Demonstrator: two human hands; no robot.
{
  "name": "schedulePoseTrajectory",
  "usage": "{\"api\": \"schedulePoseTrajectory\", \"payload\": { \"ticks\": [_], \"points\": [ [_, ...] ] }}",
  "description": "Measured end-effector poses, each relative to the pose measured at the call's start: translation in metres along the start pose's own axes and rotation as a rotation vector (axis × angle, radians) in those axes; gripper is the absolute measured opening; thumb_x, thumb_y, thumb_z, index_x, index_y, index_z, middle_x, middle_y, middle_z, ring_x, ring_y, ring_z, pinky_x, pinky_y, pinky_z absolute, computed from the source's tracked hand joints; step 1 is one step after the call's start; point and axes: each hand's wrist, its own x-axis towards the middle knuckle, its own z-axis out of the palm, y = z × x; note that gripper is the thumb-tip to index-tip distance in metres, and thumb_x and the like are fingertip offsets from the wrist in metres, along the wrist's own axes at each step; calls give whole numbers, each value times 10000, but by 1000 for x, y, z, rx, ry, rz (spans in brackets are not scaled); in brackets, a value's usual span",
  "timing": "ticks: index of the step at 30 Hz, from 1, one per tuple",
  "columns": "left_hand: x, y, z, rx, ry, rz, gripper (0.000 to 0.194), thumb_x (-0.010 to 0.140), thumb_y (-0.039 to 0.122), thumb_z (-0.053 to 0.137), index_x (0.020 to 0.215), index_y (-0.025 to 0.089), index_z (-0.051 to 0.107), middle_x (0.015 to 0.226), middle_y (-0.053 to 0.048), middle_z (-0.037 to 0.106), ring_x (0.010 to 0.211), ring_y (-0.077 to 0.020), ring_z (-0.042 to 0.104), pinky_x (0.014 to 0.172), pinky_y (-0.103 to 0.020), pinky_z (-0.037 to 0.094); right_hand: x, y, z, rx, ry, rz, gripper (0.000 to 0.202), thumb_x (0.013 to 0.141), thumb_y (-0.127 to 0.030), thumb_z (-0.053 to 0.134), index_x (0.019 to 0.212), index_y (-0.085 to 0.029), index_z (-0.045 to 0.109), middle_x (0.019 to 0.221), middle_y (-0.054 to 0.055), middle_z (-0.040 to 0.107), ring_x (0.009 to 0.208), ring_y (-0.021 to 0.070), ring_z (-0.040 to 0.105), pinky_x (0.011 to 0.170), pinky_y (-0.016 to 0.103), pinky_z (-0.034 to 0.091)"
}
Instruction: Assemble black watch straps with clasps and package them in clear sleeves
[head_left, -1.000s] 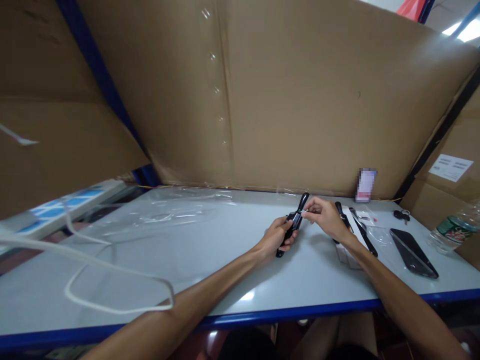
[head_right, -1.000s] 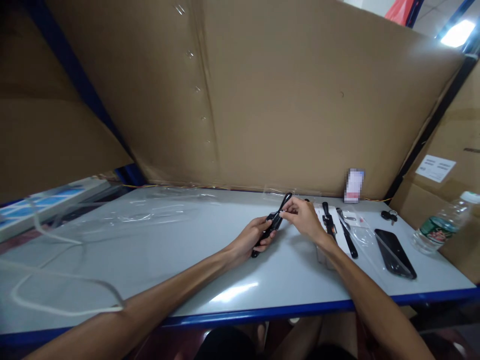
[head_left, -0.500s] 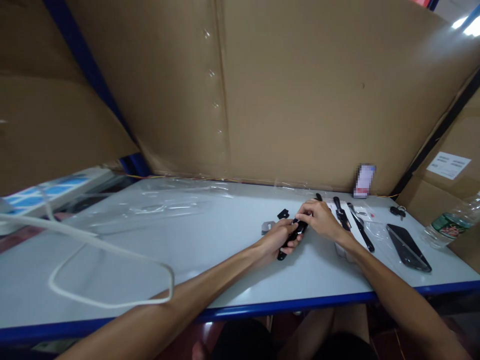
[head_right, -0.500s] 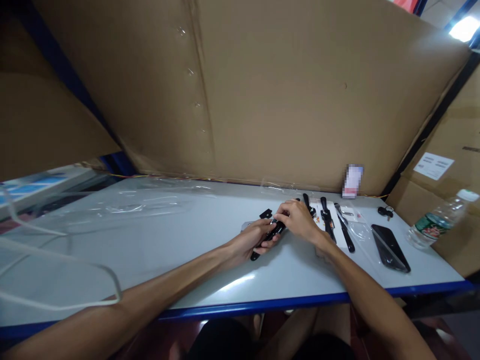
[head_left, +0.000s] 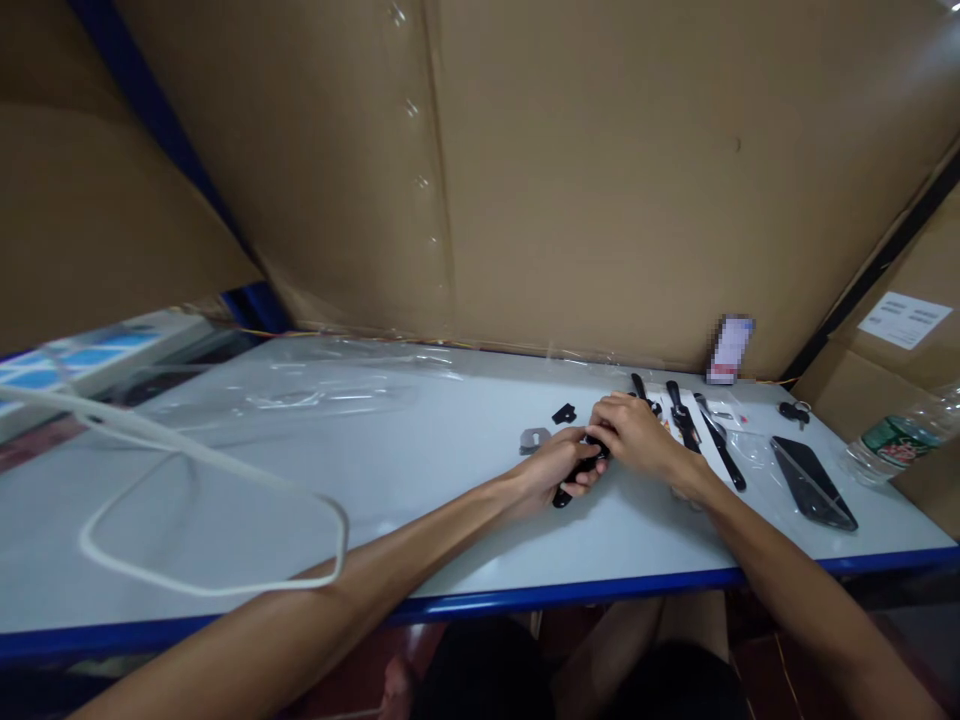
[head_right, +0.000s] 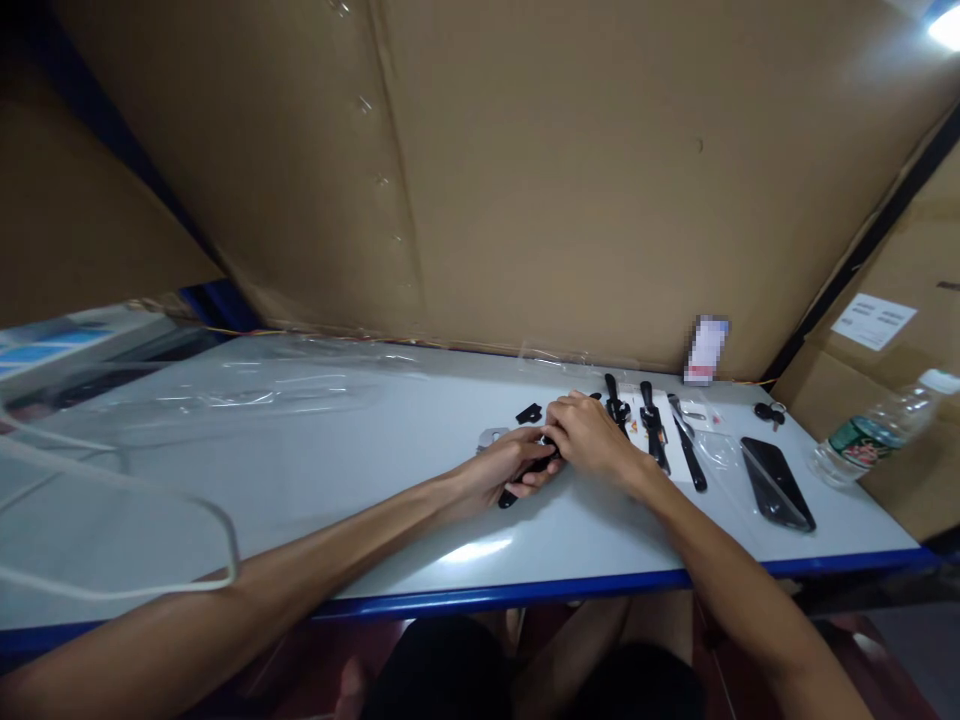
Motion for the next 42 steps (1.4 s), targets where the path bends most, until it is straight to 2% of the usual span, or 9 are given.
{"api": "schedulePoseTrajectory", "payload": {
  "ticks": [5,10,15,23,28,31,35,38,42],
  "points": [
    [-2,3,2,-19,22,-14,97,812,97,504,875,158,464,661,-13,528,447,-38,339,393,-148,155,2,0,2,284,56,264,143,840,-82,665,729,-169,644,646,-12,643,623,126,565,630,243,371],
    [-2,3,1,-65,16,-24,131,790,94,544,829,167,442,652,-23,540,442,-37,351,394,-152,151,3,1,3,269,82,285,131,819,-120,702,711,-177,654,666,-3,665,637,131,579,614,244,374],
    [0,1,0,-68,19,-44,144,797,86,533,840,173,426,654,-18,539,442,-37,353,389,-144,145,4,3,7,362,71,327,130,825,-139,700,707,-175,660,673,-5,678,637,122,589,610,232,388],
    [-1,5,2,-71,47,-38,165,827,71,466,956,172,442,664,-3,513,430,-42,336,386,-139,144,2,6,5,65,103,231,171,868,-199,700,711,-184,632,719,25,653,767,174,553,673,274,343],
    [-3,7,2,-92,25,-44,188,795,61,485,941,174,447,672,-6,509,433,-41,338,395,-146,142,1,6,8,-20,88,186,176,906,-207,660,734,-186,628,740,42,648,788,189,536,688,295,334],
    [-3,6,1,-106,23,-51,197,768,62,509,918,175,448,673,-11,518,441,-38,340,404,-150,133,2,8,-1,28,63,146,190,921,-218,639,736,-180,652,742,39,653,764,179,544,702,297,350],
    [-2,6,0,-130,30,-55,202,728,52,520,875,172,449,659,-13,515,442,-37,330,411,-161,114,4,10,-14,184,17,87,37,838,-196,726,805,-192,712,822,15,673,754,151,573,721,278,387],
    [-2,7,1,-126,18,-50,195,727,43,512,864,168,451,656,-13,510,442,-36,324,415,-167,111,3,8,-12,182,-8,58,84,815,-131,711,759,-194,710,802,12,672,778,154,582,731,276,391],
    [-2,7,2,-107,29,-80,223,738,34,489,906,174,444,651,-7,507,437,-42,325,411,-166,122,3,2,-2,197,43,186,160,828,-62,629,879,-187,715,654,-22,630,644,132,543,664,263,369]
  ]
}}
